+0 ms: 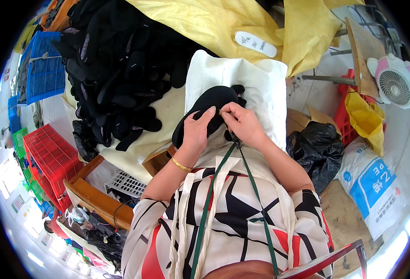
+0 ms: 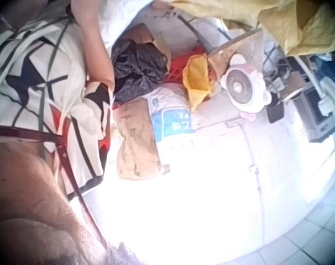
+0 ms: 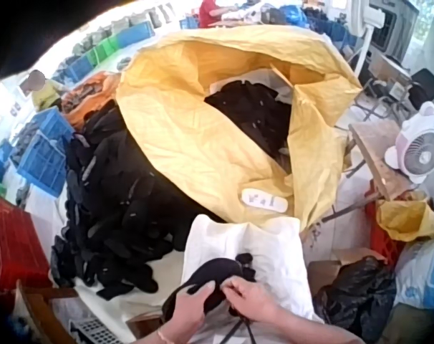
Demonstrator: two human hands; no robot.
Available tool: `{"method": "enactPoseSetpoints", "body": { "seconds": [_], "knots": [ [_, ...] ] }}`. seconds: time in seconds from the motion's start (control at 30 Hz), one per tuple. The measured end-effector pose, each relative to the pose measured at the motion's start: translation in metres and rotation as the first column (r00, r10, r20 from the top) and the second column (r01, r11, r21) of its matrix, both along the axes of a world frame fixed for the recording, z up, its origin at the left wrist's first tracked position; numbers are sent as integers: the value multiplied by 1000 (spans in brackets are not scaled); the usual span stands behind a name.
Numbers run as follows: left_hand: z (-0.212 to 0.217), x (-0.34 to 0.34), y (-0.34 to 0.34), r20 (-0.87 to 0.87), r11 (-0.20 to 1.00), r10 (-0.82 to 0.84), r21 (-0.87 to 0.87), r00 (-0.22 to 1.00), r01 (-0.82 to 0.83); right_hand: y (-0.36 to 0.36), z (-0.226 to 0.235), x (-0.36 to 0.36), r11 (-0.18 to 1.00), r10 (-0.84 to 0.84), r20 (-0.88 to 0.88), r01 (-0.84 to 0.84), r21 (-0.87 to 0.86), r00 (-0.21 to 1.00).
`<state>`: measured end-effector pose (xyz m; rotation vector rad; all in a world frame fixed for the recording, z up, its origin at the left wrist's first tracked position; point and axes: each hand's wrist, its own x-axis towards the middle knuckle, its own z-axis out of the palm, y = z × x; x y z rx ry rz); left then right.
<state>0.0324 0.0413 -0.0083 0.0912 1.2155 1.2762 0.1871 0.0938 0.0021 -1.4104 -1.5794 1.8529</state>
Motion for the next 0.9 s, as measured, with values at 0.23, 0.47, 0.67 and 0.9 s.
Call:
{"method": "enactPoseSetpoints", "body": {
  "seconds": [0.23, 0.47, 0.67, 0.9],
  "knots": [
    [7, -5, 8, 30, 995, 0, -101, 1000, 3, -8, -14, 2, 990, -2, 7, 1, 144, 1000],
    [9, -8, 13, 64, 985, 20, -175, 998, -8, -11, -17, 1, 966, 8, 14, -11, 257, 1000],
    [4, -12, 18, 97, 984, -20, -176, 995, 37, -13, -22, -4, 912, -1, 150, -61, 406, 989],
    [7, 0, 7, -18, 993, -88, -83, 996, 86, 0, -9, -16, 979, -27, 119, 2, 205, 993]
  ]
}}
